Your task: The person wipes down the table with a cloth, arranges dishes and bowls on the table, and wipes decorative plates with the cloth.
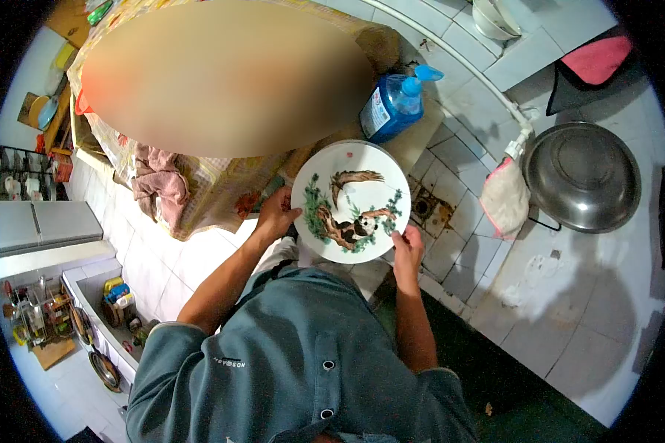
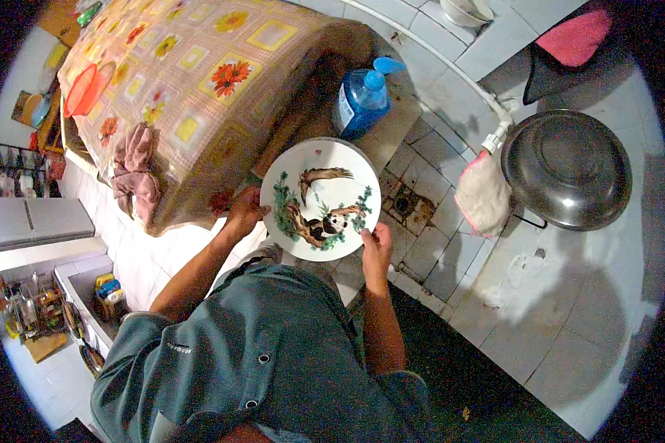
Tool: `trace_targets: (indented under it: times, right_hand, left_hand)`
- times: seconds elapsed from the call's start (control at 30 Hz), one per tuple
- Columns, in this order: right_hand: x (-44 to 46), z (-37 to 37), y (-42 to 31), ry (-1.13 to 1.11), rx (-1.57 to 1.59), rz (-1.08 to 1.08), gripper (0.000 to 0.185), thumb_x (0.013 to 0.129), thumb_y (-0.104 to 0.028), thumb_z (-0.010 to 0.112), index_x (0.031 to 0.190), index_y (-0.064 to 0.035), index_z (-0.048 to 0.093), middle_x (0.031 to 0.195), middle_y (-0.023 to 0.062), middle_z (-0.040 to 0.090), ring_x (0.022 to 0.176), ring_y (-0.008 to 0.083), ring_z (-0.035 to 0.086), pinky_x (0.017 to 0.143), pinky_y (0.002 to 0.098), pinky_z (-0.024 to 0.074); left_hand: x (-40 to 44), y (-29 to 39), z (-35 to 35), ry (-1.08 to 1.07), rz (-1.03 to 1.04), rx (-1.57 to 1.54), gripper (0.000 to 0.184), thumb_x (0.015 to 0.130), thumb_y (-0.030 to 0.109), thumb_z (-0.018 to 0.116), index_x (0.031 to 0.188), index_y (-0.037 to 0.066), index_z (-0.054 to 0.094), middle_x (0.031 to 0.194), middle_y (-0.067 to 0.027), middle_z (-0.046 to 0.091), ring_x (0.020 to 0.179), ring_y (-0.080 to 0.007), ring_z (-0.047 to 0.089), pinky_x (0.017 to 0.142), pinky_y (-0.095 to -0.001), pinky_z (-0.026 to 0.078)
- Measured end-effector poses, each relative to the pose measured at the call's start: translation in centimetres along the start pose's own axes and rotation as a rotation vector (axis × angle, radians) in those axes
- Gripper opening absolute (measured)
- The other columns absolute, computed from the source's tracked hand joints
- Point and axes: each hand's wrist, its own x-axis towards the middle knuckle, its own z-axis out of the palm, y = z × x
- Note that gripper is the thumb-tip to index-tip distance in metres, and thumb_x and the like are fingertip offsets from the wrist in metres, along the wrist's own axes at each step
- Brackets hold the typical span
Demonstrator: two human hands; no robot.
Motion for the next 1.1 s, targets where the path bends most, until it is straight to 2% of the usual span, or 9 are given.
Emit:
trace_targets:
  times: [0.1, 0.27, 0.37, 0.43, 0.5, 0.7, 0.83, 0.93, 1.1]
  right_hand:
    - [-0.9, -0.4, -2.2, 0.003, -0.025, -0.012, 0.02, 0.088, -0.005, 0.062, 0.105, 0.0017, 0.056, 0.094, 0.0055, 0.062, 0.084, 0.0134, 0.057, 0.078, 0.0293, 0.0448]
    - [-1.9, -0.9, -6.9, -0.109, 0.117, -0.027, 0.02, 0.088, -0.003, 0.06, 0.106, 0.0022, 0.054, 0.097, 0.0083, 0.063, 0.087, 0.0148, 0.059, 0.08, 0.0301, 0.0466]
    - [-2.1, -1.1, -8.9, -0.196, 0.237, 0.003, 0.033, 0.084, 0.004, 0.057, 0.116, 0.002, 0.049, 0.108, 0.0128, 0.061, 0.094, 0.0185, 0.06, 0.087, 0.034, 0.0478]
    - [-2.3, -0.6, -10.7, -0.254, 0.285, -0.018, 0.033, 0.084, 0.004, 0.055, 0.116, 0.0032, 0.05, 0.107, 0.0107, 0.061, 0.096, 0.019, 0.059, 0.091, 0.0355, 0.0454]
    - [-2.5, -0.3, -11.5, -0.273, 0.321, -0.008, 0.045, 0.081, 0.004, 0.057, 0.125, 0.0036, 0.048, 0.113, 0.011, 0.06, 0.103, 0.0214, 0.057, 0.096, 0.0365, 0.0419]
    - [-2.8, 1.5, -13.8, -0.385, 0.329, -0.031, 0.053, 0.077, -0.001, 0.062, 0.127, 0.002, 0.049, 0.117, 0.0117, 0.059, 0.106, 0.0215, 0.057, 0.094, 0.0366, 0.0432]
    - [-5.3, 5.2, -17.0, -0.382, 0.36, -0.116, 0.053, 0.075, -0.004, 0.063, 0.126, 0.0027, 0.049, 0.117, 0.0116, 0.059, 0.105, 0.0251, 0.057, 0.094, 0.0396, 0.0444]
    - [-7.8, 9.3, -20.0, -0.28, 0.344, -0.129, 0.055, 0.075, -0.005, 0.064, 0.127, 0.0024, 0.047, 0.118, 0.0131, 0.058, 0.106, 0.0268, 0.058, 0.094, 0.0405, 0.045]
    - [-12.8, 19.7, -24.7, -0.322, 0.364, -0.11, 0.061, 0.074, -0.001, 0.061, 0.132, 0.0053, 0.043, 0.123, 0.0158, 0.056, 0.112, 0.0282, 0.056, 0.1, 0.0399, 0.042]
  left_hand:
    - [-1.7, 1.0, -0.1, -0.009, 0.16, -0.168, 0.031, 0.084, 0.003, 0.066, 0.111, -0.002, 0.054, 0.097, -0.0104, 0.064, 0.085, -0.0175, 0.061, 0.077, -0.0316, 0.049]
    - [-4.4, 7.0, -1.4, -0.024, 0.13, -0.257, 0.028, 0.085, 0.0, 0.065, 0.111, -0.003, 0.053, 0.095, -0.0089, 0.062, 0.088, -0.0147, 0.06, 0.079, -0.0292, 0.049]
    - [-5.5, 9.2, -2.8, -0.047, 0.177, -0.326, 0.031, 0.085, -0.002, 0.065, 0.113, -0.001, 0.052, 0.1, -0.0076, 0.063, 0.093, -0.016, 0.06, 0.082, -0.0323, 0.05]
    - [-6.4, 11.3, -3.8, -0.067, 0.17, -0.409, 0.033, 0.085, 0.0, 0.066, 0.114, -0.001, 0.052, 0.101, -0.0077, 0.063, 0.093, -0.0159, 0.06, 0.082, -0.0321, 0.051]
    - [-6.9, 11.7, -4.9, -0.055, 0.169, -0.394, 0.034, 0.085, 0.002, 0.067, 0.116, -0.001, 0.052, 0.103, -0.0082, 0.063, 0.094, -0.0163, 0.061, 0.083, -0.0325, 0.051]
    - [-9.4, 14.2, -8.7, -0.104, 0.218, -0.452, 0.038, 0.087, 0.008, 0.067, 0.12, -0.001, 0.052, 0.108, -0.0082, 0.063, 0.097, -0.0157, 0.062, 0.085, -0.0316, 0.051]
    - [-11.1, 17.3, -12.9, -0.118, 0.246, -0.515, 0.035, 0.089, 0.003, 0.062, 0.122, -0.002, 0.051, 0.105, -0.0073, 0.063, 0.094, -0.013, 0.061, 0.086, -0.0282, 0.049]
    - [-11.4, 18.5, -17.7, -0.153, 0.252, -0.448, 0.034, 0.091, 0.004, 0.061, 0.123, -0.001, 0.051, 0.106, -0.0074, 0.064, 0.096, -0.0127, 0.06, 0.083, -0.0272, 0.049]
    - [-10.5, 20.2, -28.8, -0.287, 0.298, -0.547, 0.03, 0.092, 0.006, 0.059, 0.121, -0.001, 0.051, 0.103, -0.0064, 0.064, 0.09, -0.0109, 0.059, 0.076, -0.0256, 0.049]
